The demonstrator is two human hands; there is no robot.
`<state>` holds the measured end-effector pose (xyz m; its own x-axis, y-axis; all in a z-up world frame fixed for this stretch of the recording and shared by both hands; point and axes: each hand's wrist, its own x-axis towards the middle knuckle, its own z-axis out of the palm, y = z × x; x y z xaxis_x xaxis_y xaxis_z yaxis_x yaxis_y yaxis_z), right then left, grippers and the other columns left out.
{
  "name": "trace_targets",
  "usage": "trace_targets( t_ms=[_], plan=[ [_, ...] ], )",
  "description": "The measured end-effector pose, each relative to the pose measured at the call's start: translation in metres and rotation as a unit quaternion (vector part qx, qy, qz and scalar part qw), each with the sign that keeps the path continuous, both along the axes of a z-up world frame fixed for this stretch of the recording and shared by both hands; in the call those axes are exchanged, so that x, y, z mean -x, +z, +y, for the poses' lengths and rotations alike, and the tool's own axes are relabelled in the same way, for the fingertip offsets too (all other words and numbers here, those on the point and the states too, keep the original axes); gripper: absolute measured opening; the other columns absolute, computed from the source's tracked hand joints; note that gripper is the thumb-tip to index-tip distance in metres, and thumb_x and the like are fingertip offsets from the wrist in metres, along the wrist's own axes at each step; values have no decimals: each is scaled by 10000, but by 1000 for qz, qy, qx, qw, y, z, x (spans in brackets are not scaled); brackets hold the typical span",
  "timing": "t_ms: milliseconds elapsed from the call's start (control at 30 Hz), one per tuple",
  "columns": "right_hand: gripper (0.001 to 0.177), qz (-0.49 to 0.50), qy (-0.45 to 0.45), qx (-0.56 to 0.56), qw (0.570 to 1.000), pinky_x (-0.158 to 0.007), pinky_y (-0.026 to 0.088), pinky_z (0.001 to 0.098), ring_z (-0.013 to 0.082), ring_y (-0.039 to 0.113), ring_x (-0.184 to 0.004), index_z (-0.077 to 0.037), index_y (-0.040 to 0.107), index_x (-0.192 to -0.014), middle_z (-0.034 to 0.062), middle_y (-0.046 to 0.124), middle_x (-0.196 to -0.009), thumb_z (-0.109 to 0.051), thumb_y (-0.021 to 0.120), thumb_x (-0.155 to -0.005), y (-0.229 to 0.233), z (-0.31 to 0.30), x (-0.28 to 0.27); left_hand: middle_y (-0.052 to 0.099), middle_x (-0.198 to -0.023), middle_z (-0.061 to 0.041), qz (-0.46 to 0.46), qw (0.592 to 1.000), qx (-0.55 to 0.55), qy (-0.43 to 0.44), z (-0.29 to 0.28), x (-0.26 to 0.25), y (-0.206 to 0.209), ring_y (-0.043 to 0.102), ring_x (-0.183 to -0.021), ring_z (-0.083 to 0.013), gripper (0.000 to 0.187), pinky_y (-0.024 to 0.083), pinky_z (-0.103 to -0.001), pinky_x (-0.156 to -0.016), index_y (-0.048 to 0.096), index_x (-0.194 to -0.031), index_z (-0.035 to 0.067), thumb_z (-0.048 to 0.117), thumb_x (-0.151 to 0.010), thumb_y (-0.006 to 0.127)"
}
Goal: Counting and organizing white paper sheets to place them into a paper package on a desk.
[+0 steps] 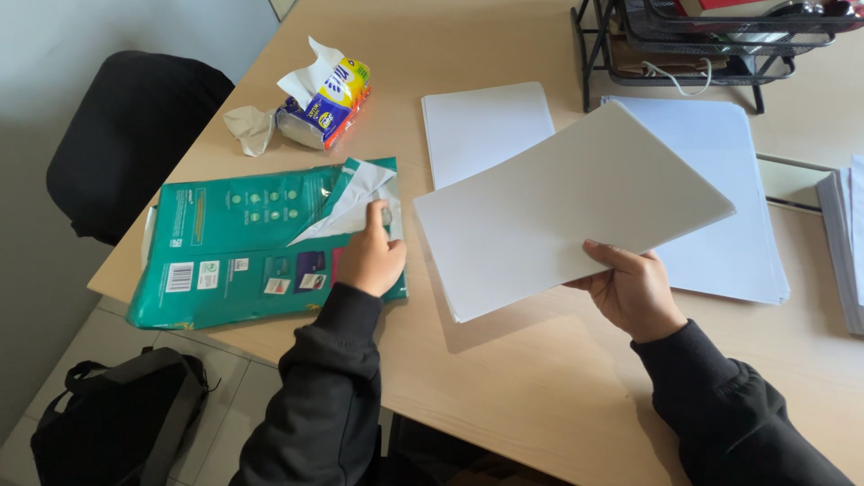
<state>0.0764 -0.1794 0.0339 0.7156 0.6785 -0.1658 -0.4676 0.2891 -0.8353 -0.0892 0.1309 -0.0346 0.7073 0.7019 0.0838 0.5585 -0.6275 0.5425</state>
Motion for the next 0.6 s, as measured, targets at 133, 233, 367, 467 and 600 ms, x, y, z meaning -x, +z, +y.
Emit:
trace_targets(
  t_ms=[133, 233, 367, 467, 600],
  plan=[
    [418, 7, 2, -11, 1000, -906, 543, 566, 430, 681, -1084, 137, 405, -1366, 274, 579, -1313, -19, 459, -983, -3, 6, 2, 681, -742, -162, -112, 993, 23, -14, -18, 23, 24, 692, -728, -393, 584, 497, -497, -609, 404, -1376, 140, 77, -835, 614],
    [407, 17, 13, -6, 1000, -894, 552, 548, 429, 690, -1070, 153, 410, -1359, 290, 587, -1293, -13, 463, -991, -5, 12, 6, 627, -648, -107, -143, 989, 29, -6, -28, 41, 32, 651, -573, -297, 601, 481, -414, -545, 371, -1394, 95, 35, -840, 598],
    [399, 14, 34, -9, 999, -873, 573, 530, 428, 695, -1046, 153, 413, -1350, 295, 589, -1279, -12, 462, -991, -4, 22, 15, 500, -632, -67, -286, 957, 22, -51, -36, 58, 33, 546, -543, -172, 571, 468, -291, -568, 394, -1388, 48, -57, -859, 582],
    [398, 17, 42, -18, 999, -867, 576, 520, 429, 699, -1048, 147, 415, -1348, 294, 587, -1284, -14, 461, -987, 0, 31, 25, 460, -677, -26, -346, 936, 2, -69, -45, 67, 36, 484, -583, -121, 578, 445, -245, -591, 389, -1403, 19, -103, -867, 565],
    [399, 25, 25, -12, 999, -863, 578, 523, 447, 698, -1042, 129, 396, -1341, 287, 582, -1261, -10, 459, -971, 9, 45, 45, 460, -729, -13, -387, 918, -7, -83, -55, 78, 40, 441, -629, -97, 542, 418, -220, -611, 391, -1405, -3, -118, -898, 548]
  ],
)
